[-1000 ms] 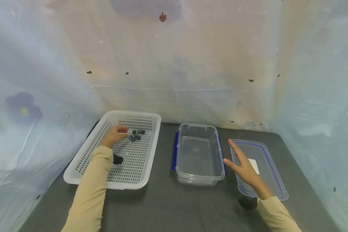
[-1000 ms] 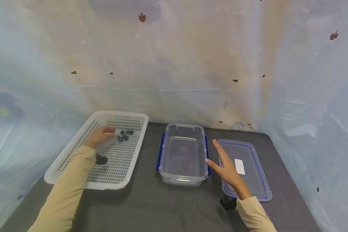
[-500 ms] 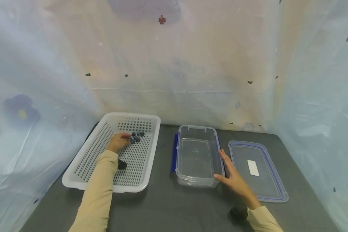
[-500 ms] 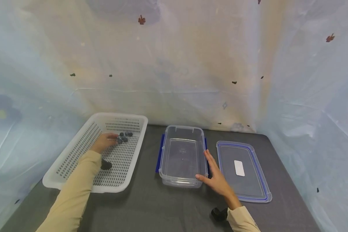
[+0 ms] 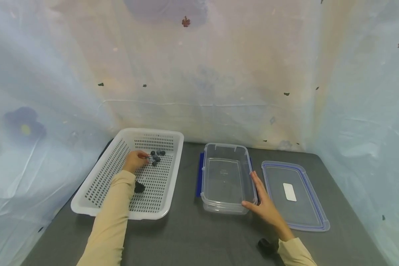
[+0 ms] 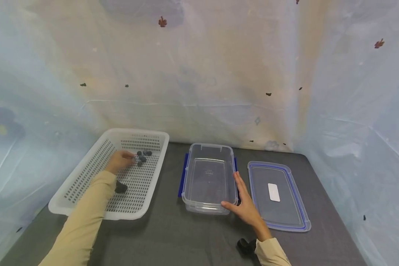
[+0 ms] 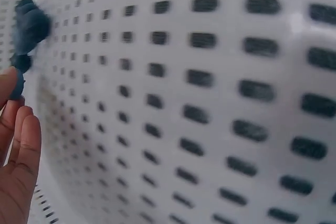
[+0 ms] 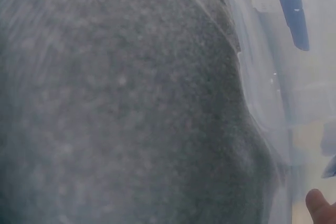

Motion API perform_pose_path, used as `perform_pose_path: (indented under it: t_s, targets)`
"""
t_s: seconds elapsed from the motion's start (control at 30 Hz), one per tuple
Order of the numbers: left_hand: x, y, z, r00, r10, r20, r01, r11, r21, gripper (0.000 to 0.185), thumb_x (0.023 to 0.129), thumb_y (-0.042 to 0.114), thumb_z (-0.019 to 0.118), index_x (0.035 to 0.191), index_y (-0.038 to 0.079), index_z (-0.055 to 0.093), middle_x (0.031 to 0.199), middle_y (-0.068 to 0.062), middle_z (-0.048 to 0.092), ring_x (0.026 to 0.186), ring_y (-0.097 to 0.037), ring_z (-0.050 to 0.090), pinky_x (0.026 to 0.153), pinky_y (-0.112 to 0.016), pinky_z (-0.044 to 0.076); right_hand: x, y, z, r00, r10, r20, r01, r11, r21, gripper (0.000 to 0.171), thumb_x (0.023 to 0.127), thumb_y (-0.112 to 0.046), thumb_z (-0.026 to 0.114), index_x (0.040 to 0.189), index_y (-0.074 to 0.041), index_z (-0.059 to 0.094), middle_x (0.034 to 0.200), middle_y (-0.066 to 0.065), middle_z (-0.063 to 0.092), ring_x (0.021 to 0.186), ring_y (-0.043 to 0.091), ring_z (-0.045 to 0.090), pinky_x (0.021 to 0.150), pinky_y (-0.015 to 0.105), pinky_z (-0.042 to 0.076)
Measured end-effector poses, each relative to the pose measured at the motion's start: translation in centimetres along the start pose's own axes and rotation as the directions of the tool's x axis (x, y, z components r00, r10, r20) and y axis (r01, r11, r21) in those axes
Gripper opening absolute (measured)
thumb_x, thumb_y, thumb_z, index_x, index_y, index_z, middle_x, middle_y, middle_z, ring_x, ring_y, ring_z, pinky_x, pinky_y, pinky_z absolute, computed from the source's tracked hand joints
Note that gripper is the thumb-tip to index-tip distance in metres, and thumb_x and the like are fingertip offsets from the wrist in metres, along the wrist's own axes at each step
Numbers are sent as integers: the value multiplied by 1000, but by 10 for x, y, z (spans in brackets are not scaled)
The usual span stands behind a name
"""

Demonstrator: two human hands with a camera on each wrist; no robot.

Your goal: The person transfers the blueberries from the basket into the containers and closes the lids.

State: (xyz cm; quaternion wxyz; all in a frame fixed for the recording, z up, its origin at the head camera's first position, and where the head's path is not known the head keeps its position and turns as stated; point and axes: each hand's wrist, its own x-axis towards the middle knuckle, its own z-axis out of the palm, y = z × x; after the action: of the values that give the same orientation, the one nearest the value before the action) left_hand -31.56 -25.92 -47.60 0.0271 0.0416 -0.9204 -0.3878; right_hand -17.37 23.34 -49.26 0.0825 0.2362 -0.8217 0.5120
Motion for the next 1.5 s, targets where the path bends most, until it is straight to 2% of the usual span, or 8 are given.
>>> perform_pose_path:
  t_s: [0.2,0.37,0.67,0.93,1.03,1.23,1.37,1.5]
  targets:
    - [1,5,-15,998,64,-6,-64,997,-39,27,92,9,66,112,-9,63,108,-27,62,101,-42,58,83,-50,49,1,-3,-1,1000,16,-5,-16,1000,-4,101,73,-13,80,155,-8,19,160,11,9,143,42,8,100,75,11]
    - [-4,21,-30,992,122,-12,-122,992,-40,31,94,16,64,115,-7,63,110,-27,61,102,-41,57,82,-50,48,2,-11,0,999,44,-4,-44,998,-40,103,73,-13,80,155,-7,17,160,12,8,143,41,9,101,73,12]
    - [-10,50,-39,975,219,25,-216,972,-89,36,97,27,62,120,-1,62,115,-21,61,104,-34,57,83,-46,49,5,-53,0,999,48,-12,-49,995,-83,100,73,-10,78,148,12,17,154,32,9,137,54,11,100,74,13]
    - [-19,82,-34,956,293,14,-288,947,-138,32,96,22,64,118,-1,64,114,-20,62,104,-35,58,86,-47,48,4,-53,3,999,39,-26,-41,996,-82,98,73,-7,78,148,12,18,154,32,11,137,54,12,101,73,13]
    - [-23,94,-28,951,308,8,-302,938,-172,33,95,24,65,118,0,64,114,-19,64,102,-33,59,81,-45,50,3,-50,3,999,42,-29,-44,996,-81,98,74,-8,78,148,12,17,155,31,10,138,53,11,101,73,13]
    - [-28,120,-13,930,368,3,-353,894,-277,34,94,25,66,120,2,64,112,-15,65,100,-28,61,80,-38,49,2,-48,4,999,33,-35,-35,997,-73,98,73,-6,77,148,12,17,154,32,9,138,54,11,101,73,13]
    - [-30,138,-4,921,388,24,-354,863,-361,34,94,23,66,122,4,63,112,-12,64,99,-25,60,82,-40,48,2,-49,3,999,20,-39,-23,998,-65,98,73,-5,77,148,13,16,154,33,9,138,54,10,100,73,13]
    - [-33,155,6,913,405,52,-351,844,-406,33,95,20,65,124,4,62,115,-13,63,103,-27,60,86,-43,47,2,-49,3,999,18,-42,-20,998,-60,98,73,-4,77,148,14,16,154,33,9,138,54,9,100,73,13]
